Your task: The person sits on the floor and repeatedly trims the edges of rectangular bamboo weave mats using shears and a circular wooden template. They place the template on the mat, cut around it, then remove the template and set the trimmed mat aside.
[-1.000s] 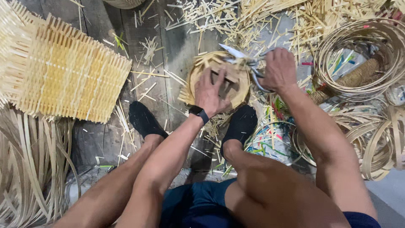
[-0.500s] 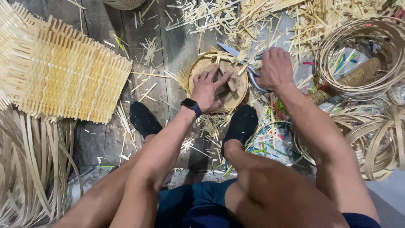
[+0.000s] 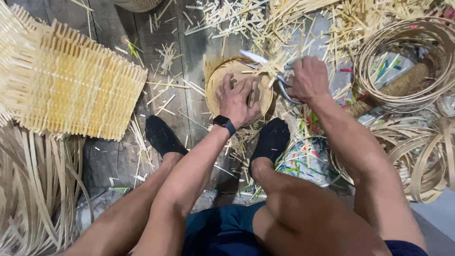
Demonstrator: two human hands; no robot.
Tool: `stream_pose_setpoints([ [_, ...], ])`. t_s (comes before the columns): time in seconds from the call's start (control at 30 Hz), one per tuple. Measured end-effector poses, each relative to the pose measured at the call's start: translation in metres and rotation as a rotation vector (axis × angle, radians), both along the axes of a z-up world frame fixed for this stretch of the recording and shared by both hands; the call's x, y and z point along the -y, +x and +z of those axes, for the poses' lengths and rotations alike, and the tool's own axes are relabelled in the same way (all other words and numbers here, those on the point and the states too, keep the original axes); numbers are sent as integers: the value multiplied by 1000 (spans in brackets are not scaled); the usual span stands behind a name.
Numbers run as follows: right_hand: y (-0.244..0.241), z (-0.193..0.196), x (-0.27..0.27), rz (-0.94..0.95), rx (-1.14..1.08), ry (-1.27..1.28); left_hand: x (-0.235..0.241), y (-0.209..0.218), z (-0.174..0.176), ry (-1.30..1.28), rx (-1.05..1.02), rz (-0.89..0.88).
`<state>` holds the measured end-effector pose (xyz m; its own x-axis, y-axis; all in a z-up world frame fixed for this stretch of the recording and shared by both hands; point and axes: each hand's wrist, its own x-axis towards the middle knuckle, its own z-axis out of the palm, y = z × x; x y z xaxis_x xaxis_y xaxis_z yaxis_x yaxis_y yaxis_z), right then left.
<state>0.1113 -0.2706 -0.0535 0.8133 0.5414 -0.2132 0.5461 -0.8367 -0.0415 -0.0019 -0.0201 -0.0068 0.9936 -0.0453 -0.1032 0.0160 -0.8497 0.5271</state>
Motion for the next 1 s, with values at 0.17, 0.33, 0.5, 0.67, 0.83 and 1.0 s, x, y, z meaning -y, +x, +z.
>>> stream_pose_setpoints([
  [0.17,4,2,7,15,-110,-70,-15,3,3,-1,-44,-172],
  [0.33,7,-2,-3,41,-3,-112,-24,13,0,-9,-54,-341],
  [0.5,7,-4,1,-24,-252,-223,-24,7,2,34,103,-278],
  [0.67,8,-1,6,-29,-221,-224,14,-7,4,-42,42,417],
  [0.83,0,-8,-6,25,9,-103,17,-5,0,-47,-59,314],
  [1.0,5,-10,7,-69,-291,-191,1,-2,2,-46,32,195],
])
